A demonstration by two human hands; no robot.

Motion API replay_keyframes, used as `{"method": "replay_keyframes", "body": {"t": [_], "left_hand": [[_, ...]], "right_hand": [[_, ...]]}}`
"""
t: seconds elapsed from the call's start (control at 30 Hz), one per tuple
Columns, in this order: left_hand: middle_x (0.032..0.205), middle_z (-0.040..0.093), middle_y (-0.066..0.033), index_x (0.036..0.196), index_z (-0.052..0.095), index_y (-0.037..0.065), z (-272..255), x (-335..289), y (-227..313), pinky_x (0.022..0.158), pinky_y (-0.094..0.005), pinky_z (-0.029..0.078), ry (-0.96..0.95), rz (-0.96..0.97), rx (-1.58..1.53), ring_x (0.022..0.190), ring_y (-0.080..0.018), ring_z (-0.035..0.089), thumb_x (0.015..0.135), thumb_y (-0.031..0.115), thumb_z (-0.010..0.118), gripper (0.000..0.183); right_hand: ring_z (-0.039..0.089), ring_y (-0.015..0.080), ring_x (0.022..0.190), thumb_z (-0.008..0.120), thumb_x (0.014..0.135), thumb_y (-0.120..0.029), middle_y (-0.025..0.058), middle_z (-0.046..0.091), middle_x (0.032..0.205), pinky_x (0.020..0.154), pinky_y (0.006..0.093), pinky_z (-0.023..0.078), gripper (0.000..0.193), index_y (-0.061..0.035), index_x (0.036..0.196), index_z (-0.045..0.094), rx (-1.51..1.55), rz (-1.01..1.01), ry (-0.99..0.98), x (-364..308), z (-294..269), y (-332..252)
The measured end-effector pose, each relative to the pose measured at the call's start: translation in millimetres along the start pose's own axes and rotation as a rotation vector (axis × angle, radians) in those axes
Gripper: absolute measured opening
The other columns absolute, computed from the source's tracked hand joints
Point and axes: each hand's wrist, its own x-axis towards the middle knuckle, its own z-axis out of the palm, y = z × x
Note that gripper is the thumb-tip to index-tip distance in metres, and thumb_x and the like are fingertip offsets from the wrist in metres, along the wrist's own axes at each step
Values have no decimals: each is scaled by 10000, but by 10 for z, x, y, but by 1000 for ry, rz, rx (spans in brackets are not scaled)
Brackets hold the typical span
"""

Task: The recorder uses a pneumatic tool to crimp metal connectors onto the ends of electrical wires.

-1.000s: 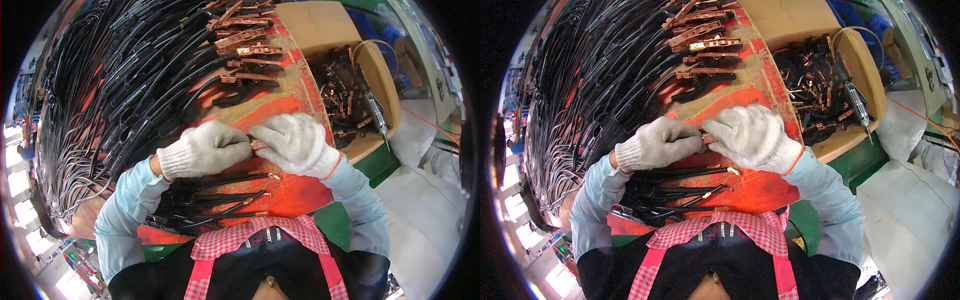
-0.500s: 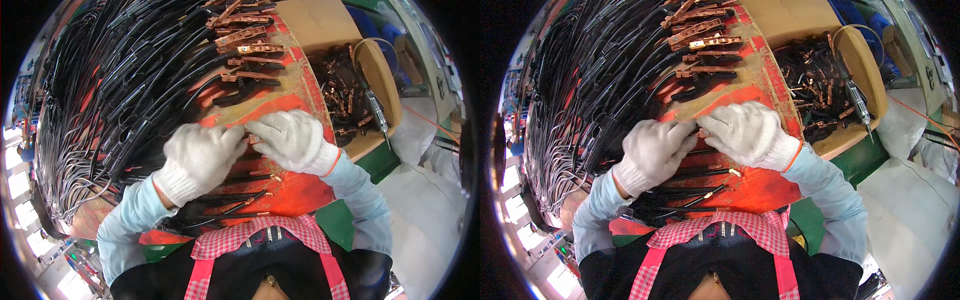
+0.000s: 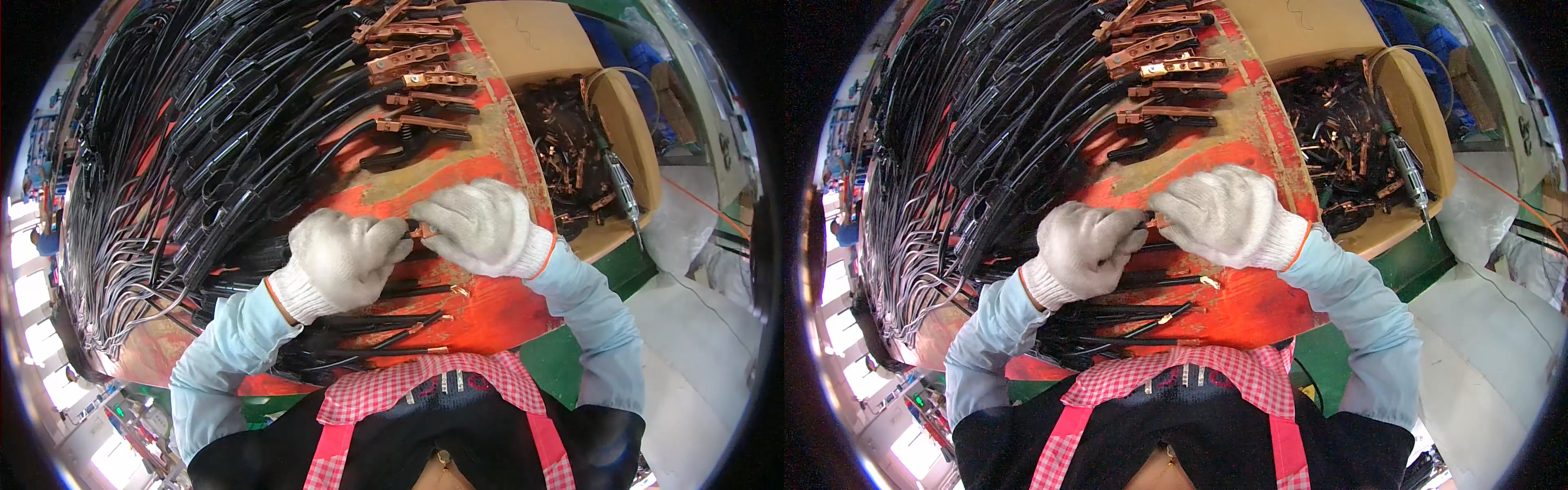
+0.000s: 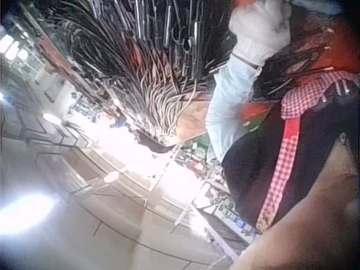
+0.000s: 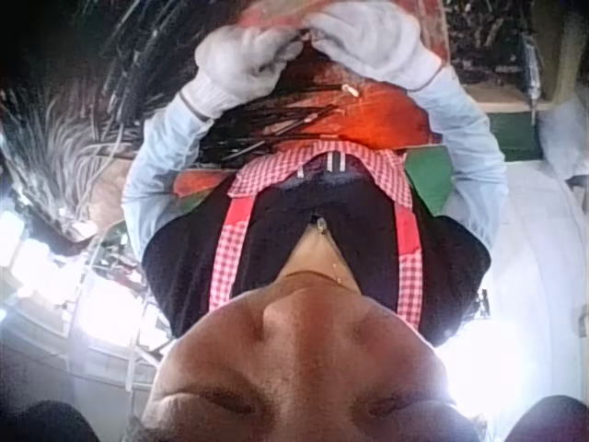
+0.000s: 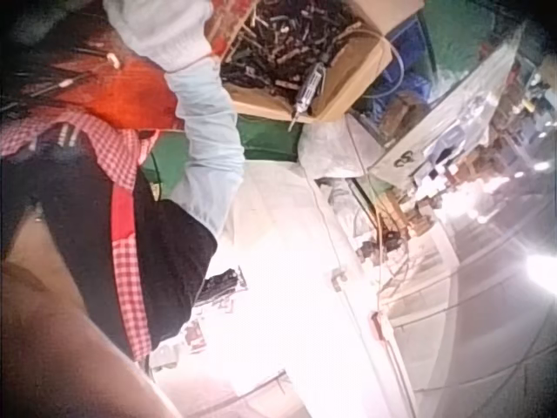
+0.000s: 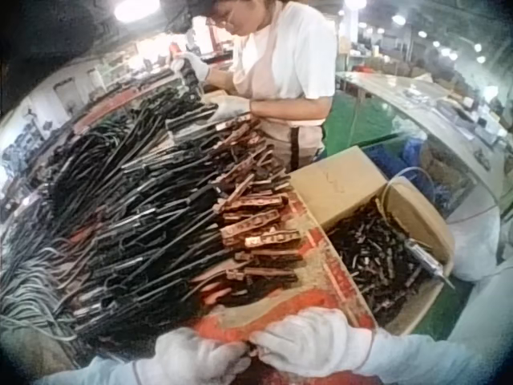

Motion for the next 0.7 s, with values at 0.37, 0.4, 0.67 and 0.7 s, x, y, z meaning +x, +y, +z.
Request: {"method": "replay_keyframes", "body": {"t": [0.37,0.4,0.67,0.7], "left_hand": [[540,580,-84,798,602,126,59,4,13,435,-438,449,108,93,57,484,-323,609,856,285,691,192],[540,580,-84,798,601,126,58,9,16,437,-441,449,108,83,48,483,-325,609,854,285,692,191],[570,567,-84,822,593,105,20,39,22,477,-452,429,35,70,58,523,-332,594,746,156,713,150],[571,567,-86,821,593,105,17,26,26,479,-451,427,50,81,60,524,-333,593,748,159,714,152]], "right_hand": [[685,230,765,727,799,-335,36,694,917,633,381,556,331,-175,1085,683,52,-4,-46,-26,-13,8],[685,229,764,729,798,-332,36,695,919,631,381,557,330,-175,1085,684,53,-2,-47,-22,-17,9],[678,231,743,744,779,-311,43,685,894,620,385,549,344,-134,1068,687,55,-50,-1,-26,21,-25],[681,241,752,754,760,-294,58,694,911,632,390,549,357,-114,1063,692,57,-45,-27,-9,-11,-43]]}}
